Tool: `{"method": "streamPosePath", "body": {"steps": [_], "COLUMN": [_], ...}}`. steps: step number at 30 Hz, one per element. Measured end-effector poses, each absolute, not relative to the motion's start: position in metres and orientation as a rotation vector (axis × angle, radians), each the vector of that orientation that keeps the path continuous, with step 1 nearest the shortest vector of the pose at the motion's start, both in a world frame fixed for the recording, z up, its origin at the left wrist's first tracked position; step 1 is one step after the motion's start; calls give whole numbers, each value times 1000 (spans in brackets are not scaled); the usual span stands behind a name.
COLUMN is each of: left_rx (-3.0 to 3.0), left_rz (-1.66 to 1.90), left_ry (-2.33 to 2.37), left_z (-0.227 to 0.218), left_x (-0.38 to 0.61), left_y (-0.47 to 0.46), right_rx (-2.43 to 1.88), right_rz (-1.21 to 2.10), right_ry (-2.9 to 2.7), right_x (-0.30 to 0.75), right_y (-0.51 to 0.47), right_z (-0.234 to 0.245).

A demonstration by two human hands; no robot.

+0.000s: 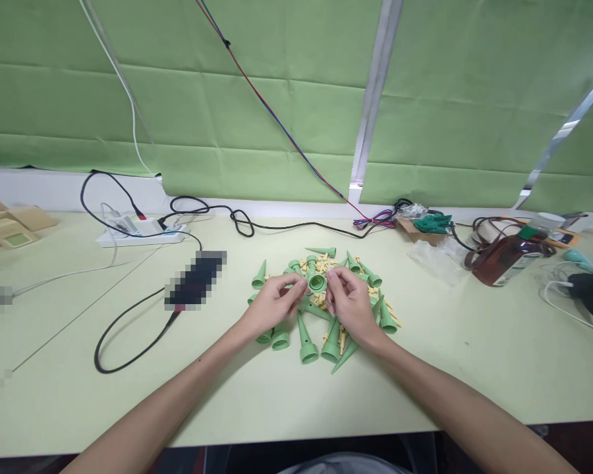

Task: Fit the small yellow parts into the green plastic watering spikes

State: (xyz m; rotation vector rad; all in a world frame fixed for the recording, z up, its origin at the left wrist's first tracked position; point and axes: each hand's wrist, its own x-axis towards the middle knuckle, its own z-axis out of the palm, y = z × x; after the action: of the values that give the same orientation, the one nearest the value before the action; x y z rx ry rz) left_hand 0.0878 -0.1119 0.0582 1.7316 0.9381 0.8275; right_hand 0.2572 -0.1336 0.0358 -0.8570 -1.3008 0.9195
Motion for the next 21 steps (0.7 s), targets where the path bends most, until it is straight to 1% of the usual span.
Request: {"method": "streamPosePath", "body": {"steps": [4, 7, 13, 21], "left_rx": [1413, 1331, 1358, 1546], "left_rz": [721, 696, 700, 730], "left_ry": [839, 818, 785, 851], "left_z": [56, 56, 55, 56], "left_x": [91, 92, 89, 85], "left_y": [-112, -113, -113, -112], "right_rx": [-880, -886, -892, -946], "right_rz": [872, 844, 834, 812], "right_ry": [-1364, -1422, -1461, -1483], "right_x": [258, 258, 257, 259], "right_y": [-134, -135, -135, -134], "right_z": [36, 35, 33, 32]}}
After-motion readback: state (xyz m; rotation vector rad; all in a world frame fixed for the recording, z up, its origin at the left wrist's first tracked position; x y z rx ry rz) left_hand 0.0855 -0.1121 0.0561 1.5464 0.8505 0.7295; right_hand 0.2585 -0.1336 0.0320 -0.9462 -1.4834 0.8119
